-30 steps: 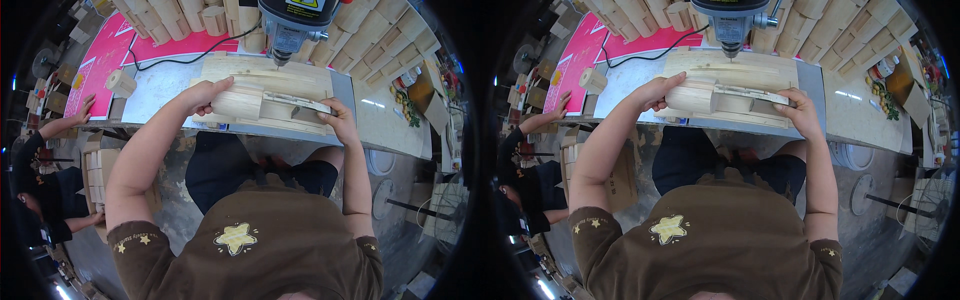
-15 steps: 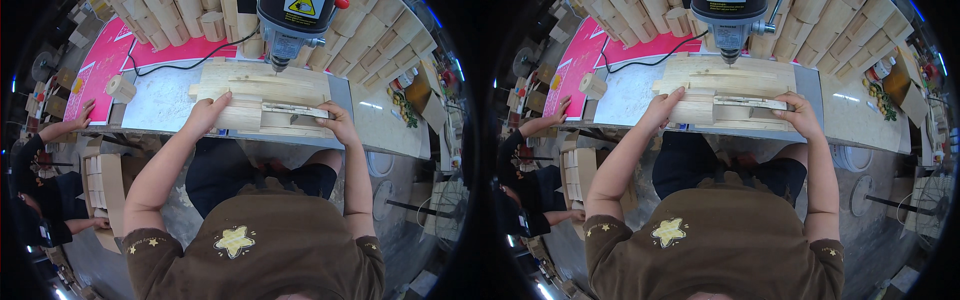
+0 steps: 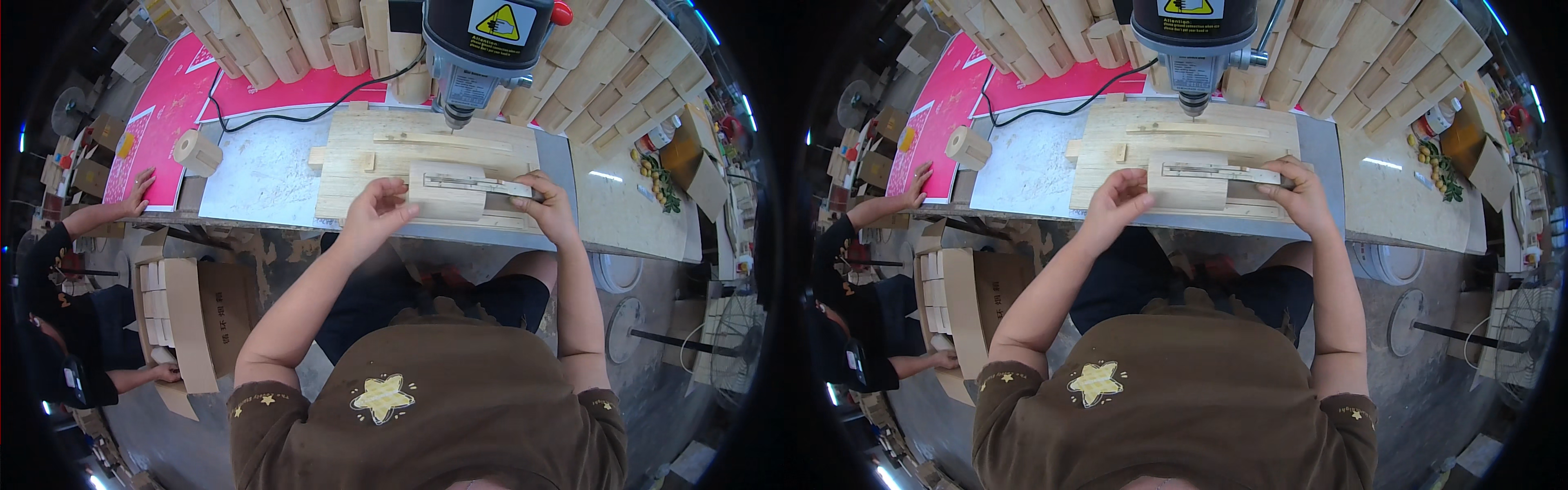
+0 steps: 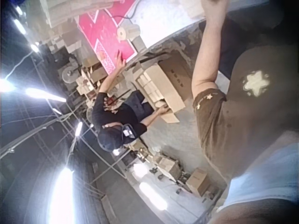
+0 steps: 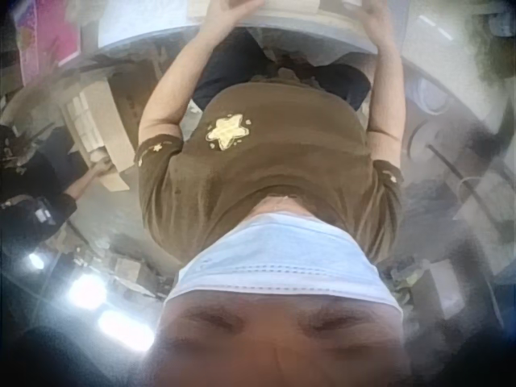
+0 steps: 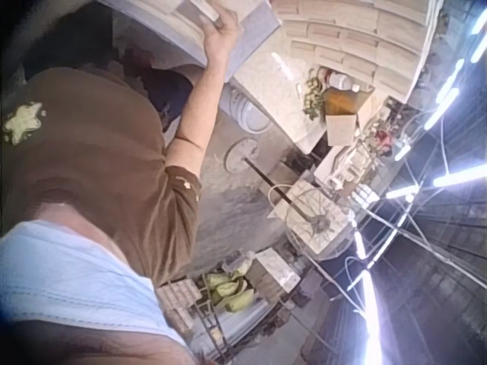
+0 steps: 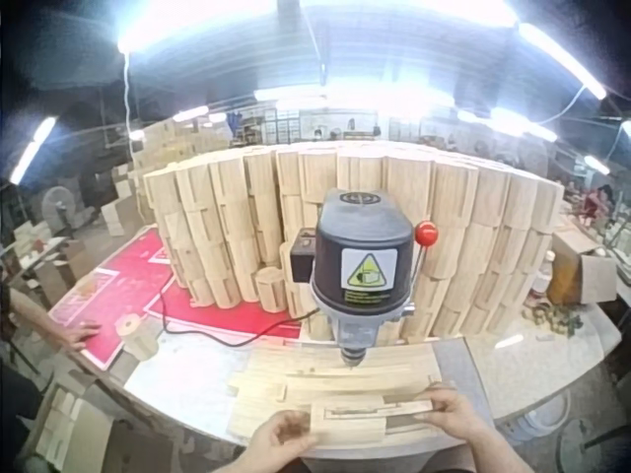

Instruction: Operating a vertical drill press to machine holes in cylindrical wooden furniture components.

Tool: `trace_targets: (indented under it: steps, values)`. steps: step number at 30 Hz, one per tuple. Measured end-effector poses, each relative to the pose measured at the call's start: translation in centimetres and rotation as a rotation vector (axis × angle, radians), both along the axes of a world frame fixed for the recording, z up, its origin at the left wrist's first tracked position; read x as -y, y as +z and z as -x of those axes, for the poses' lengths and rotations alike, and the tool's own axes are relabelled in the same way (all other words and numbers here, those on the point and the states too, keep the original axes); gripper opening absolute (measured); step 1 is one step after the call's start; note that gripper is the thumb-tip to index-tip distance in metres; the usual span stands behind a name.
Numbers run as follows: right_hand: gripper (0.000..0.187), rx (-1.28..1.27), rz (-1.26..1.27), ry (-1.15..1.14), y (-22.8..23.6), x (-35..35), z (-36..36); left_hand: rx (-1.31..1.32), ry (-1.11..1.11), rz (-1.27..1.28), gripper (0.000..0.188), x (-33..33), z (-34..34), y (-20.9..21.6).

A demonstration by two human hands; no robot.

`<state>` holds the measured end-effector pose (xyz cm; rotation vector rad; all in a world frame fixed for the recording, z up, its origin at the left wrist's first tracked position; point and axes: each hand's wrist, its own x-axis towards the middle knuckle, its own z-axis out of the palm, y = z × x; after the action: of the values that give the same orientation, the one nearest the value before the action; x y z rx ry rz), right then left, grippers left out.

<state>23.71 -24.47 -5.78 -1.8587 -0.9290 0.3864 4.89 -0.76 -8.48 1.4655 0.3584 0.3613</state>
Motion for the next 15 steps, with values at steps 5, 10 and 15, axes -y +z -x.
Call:
trace_targets:
  steps: [5,10,15]
  values:
    - [0.029,0.034,-0.021,-0.111,-0.4,-0.5,-1.3,0.096,-0.04,-0.849,0.077,0.2,-0.7,-2.2]
    - [0.031,0.092,-0.096,-0.158,-1.2,-3.1,-3.2,-0.053,0.138,-0.99,0.075,-0.5,-3.5,-2.8]
    - [0.033,0.168,-0.12,-0.148,-1.3,-5.5,-2.9,-0.122,0.271,-0.99,0.07,-2.9,-5.2,-3.8]
